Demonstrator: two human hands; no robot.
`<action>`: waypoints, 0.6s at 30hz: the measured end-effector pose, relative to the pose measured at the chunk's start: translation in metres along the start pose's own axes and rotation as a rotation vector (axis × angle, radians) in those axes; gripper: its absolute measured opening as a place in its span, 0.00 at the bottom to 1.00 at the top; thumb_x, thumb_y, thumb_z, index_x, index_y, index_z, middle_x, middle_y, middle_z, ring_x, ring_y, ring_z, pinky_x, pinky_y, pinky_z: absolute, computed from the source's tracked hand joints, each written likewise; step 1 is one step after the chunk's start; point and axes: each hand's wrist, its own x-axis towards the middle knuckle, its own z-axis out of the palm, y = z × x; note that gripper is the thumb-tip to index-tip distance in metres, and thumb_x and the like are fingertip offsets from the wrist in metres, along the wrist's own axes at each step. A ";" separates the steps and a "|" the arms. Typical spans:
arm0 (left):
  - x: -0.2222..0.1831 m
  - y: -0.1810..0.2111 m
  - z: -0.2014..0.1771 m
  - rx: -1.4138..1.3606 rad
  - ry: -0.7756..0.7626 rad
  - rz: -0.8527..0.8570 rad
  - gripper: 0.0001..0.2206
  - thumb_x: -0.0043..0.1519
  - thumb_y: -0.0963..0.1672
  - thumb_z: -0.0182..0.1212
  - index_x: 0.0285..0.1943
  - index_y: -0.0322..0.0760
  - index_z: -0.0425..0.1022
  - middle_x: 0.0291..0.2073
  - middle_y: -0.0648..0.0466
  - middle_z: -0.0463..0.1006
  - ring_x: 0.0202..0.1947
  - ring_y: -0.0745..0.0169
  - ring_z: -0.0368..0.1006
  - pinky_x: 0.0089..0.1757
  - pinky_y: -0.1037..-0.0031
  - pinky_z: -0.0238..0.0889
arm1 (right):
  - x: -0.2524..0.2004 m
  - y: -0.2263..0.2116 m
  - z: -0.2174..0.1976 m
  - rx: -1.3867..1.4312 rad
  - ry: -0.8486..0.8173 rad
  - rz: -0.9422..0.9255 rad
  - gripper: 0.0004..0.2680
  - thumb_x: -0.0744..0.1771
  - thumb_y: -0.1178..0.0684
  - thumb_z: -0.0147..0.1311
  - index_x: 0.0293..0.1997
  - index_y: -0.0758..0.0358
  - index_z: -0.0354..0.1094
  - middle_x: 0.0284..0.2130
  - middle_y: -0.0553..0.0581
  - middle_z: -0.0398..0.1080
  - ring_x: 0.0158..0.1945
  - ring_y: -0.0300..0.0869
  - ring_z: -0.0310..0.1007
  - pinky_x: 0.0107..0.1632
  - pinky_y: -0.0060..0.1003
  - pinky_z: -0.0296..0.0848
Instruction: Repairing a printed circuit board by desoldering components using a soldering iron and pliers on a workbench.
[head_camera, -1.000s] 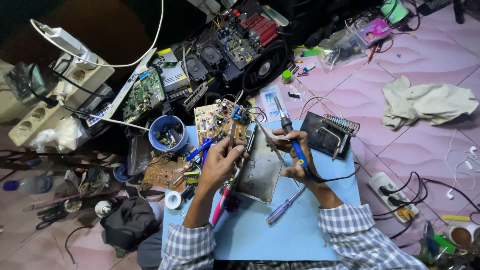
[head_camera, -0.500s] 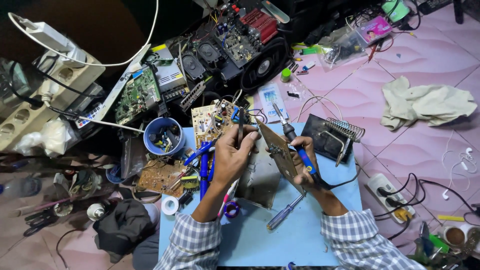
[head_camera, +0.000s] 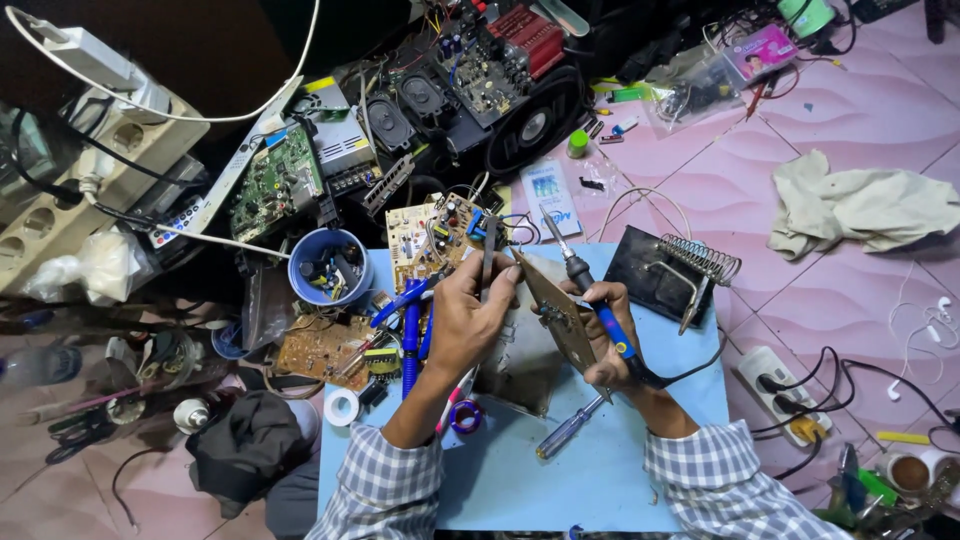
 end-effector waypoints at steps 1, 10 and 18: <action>0.000 0.000 -0.001 -0.001 0.000 0.000 0.03 0.63 0.42 0.64 0.40 0.36 0.81 0.17 0.50 0.79 0.22 0.65 0.73 0.31 0.74 0.68 | 0.000 0.000 0.001 0.011 0.004 -0.002 0.37 0.56 0.38 0.76 0.59 0.63 0.47 0.55 0.69 0.67 0.55 0.54 0.76 0.57 0.50 0.77; -0.008 0.028 -0.016 -0.241 0.050 -0.052 0.15 0.70 0.40 0.46 0.63 0.30 0.73 0.46 0.46 0.65 0.42 0.61 0.68 0.46 0.69 0.69 | 0.000 -0.003 0.012 0.103 0.035 -0.032 0.38 0.55 0.38 0.76 0.59 0.65 0.47 0.53 0.70 0.69 0.53 0.56 0.77 0.54 0.50 0.80; -0.017 0.037 -0.007 -0.155 0.228 0.272 0.08 0.67 0.40 0.57 0.48 0.25 0.77 0.39 0.40 0.83 0.33 0.57 0.80 0.37 0.72 0.77 | 0.007 -0.028 0.043 0.094 0.001 -0.105 0.34 0.58 0.38 0.73 0.59 0.66 0.49 0.50 0.68 0.69 0.54 0.53 0.77 0.58 0.48 0.77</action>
